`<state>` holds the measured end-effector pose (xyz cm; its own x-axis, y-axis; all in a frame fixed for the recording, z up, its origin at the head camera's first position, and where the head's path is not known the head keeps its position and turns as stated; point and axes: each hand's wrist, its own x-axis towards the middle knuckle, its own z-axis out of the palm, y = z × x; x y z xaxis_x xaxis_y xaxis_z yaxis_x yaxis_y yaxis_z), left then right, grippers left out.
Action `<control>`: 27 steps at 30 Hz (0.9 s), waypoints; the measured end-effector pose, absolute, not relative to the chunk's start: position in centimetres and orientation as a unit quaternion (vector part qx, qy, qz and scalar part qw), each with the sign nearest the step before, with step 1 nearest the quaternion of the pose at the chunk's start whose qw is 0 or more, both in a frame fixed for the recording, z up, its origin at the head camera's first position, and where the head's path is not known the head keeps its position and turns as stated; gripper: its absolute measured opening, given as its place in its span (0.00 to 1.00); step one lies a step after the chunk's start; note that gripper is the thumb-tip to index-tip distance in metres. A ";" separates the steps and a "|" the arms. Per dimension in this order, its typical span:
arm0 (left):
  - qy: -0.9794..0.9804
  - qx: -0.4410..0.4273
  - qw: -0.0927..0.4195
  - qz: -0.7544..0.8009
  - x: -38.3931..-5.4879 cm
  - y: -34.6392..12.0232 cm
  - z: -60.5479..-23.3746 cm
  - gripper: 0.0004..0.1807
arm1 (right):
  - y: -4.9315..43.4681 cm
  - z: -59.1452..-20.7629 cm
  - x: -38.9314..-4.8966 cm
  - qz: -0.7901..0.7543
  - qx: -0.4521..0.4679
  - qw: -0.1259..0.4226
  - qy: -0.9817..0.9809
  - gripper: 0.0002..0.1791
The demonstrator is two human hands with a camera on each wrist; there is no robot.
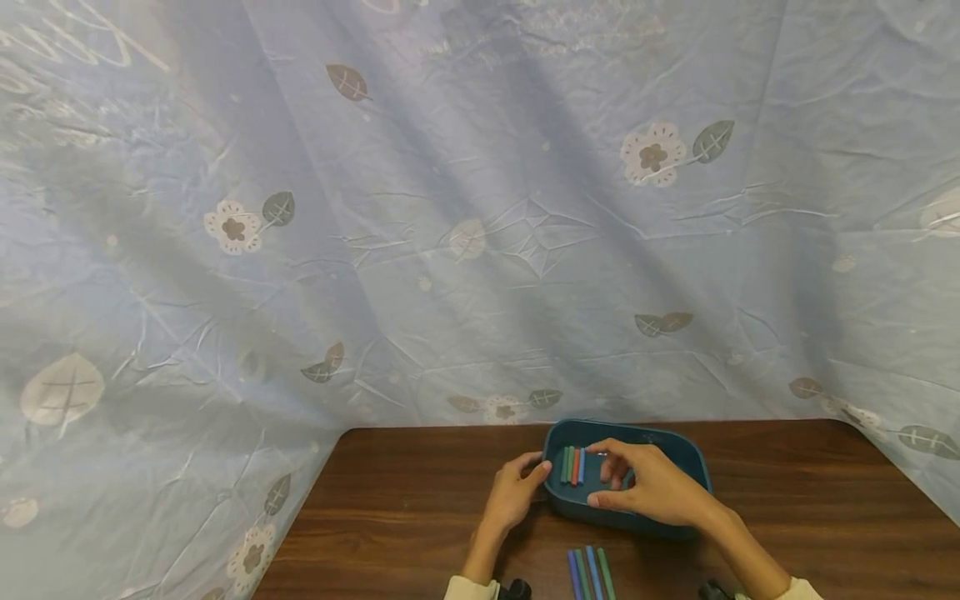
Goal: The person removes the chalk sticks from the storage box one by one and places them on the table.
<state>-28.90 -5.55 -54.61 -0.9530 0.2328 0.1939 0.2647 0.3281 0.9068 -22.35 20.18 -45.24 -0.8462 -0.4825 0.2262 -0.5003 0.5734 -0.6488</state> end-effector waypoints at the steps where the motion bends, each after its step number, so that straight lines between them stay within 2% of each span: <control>1: -0.814 -0.154 0.015 -0.559 -28.9 -5.5 -54.6 0.22 | 20.2 -45.2 -22.6 0.370 0.271 0.013 -0.889 0.38; 9: -0.807 -0.154 0.005 -0.570 -29.0 -5.4 -54.4 0.22 | 20.1 -45.4 -24.4 0.363 0.243 0.044 -0.899 0.40; 15: -0.816 -0.158 0.019 -0.556 -29.1 -5.5 -54.5 0.21 | 20.0 -46.2 -26.0 0.357 0.230 0.056 -0.904 0.39; 27: -0.809 -0.160 0.004 -0.566 -29.0 -5.6 -54.6 0.22 | 20.1 -49.2 -29.4 0.368 0.190 0.018 -0.910 0.42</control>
<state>-29.02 -5.57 -54.59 -0.9486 0.2543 0.1884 0.2642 0.3088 0.9137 -29.43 20.08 -49.23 -0.9269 -0.3329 0.1732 -0.3596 0.6561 -0.6635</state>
